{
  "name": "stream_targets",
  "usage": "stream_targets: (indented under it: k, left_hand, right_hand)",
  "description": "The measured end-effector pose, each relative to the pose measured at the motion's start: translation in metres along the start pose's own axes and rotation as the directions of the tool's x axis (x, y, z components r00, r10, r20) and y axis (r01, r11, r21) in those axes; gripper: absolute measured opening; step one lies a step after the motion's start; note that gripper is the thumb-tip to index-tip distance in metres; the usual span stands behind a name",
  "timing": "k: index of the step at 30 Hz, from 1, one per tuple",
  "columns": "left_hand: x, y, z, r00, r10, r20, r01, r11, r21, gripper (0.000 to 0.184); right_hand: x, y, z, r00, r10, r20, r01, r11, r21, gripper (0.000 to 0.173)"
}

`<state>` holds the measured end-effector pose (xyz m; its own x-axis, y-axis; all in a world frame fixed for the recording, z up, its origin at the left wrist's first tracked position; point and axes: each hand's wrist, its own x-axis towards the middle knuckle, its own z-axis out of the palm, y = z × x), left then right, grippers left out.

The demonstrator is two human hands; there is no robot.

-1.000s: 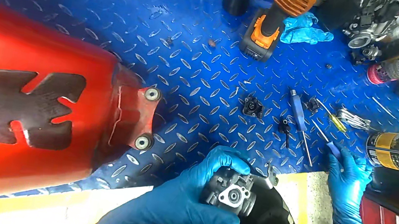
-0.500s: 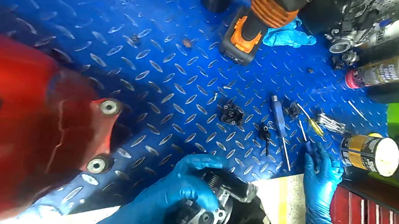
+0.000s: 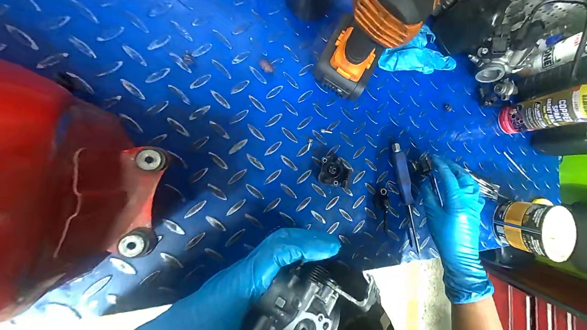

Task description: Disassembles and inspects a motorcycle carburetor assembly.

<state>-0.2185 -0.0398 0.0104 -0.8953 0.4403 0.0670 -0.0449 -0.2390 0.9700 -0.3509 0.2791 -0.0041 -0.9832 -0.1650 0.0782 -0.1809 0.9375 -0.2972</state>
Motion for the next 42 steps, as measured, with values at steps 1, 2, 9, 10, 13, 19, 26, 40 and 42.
stream_targets:
  k: [1, 2, 9, 10, 13, 19, 26, 40, 42]
  left_hand:
    - [0.0, 0.0, 0.001, 1.0, 0.011, 0.002, -0.011, 1.0, 0.006, 0.078]
    - [-0.001, 0.0, 0.002, 1.0, 0.021, 0.002, -0.021, 1.0, 0.016, 0.077]
    - [-0.005, 0.002, 0.01, 0.995, -0.019, -0.1, 0.027, 0.996, 0.085, 0.075]
    - [-0.004, -0.002, 0.01, 0.992, -0.011, -0.125, 0.032, 0.985, 0.17, 0.073]
    - [0.001, -0.019, 0.005, 0.984, 0.018, -0.179, 0.062, 0.899, 0.433, 0.067]
    - [0.005, -0.034, -0.001, 0.991, -0.007, -0.135, 0.067, 0.893, 0.444, 0.055]
    - [0.007, -0.03, 0.002, 0.988, 0.066, -0.142, -0.003, 0.915, 0.403, 0.048]
    - [0.018, -0.011, 0.011, 0.995, 0.098, -0.028, -0.086, 0.951, 0.297, 0.052]
    - [0.018, -0.012, 0.013, 0.996, 0.093, -0.002, -0.089, 0.948, 0.305, 0.052]
  right_hand:
    - [0.005, 0.001, 0.001, 0.999, -0.029, 0.035, 0.03, 0.999, -0.027, 0.042]
    - [0.009, 0.002, 0.002, 0.997, -0.051, 0.065, 0.054, 0.998, -0.04, 0.041]
    - [0.017, 0.001, -0.008, 0.993, -0.056, 0.102, 0.062, 0.997, -0.05, 0.053]
    - [0.019, 0.003, -0.006, 0.993, -0.052, 0.105, 0.058, 0.997, -0.056, 0.054]
    - [0.024, 0.008, 0.002, 0.984, -0.097, 0.151, 0.109, 0.991, -0.075, 0.048]
    - [0.031, 0.006, 0.005, 0.978, -0.087, 0.19, 0.105, 0.991, -0.085, 0.037]
    - [0.017, 0.01, -0.027, 0.996, 0.008, 0.094, -0.001, 0.997, -0.073, 0.062]
    - [-0.069, 0.053, -0.031, 0.909, 0.361, -0.209, -0.305, 0.917, 0.257, 0.045]
    - [-0.071, 0.052, -0.027, 0.919, 0.34, -0.202, -0.288, 0.926, 0.245, 0.033]
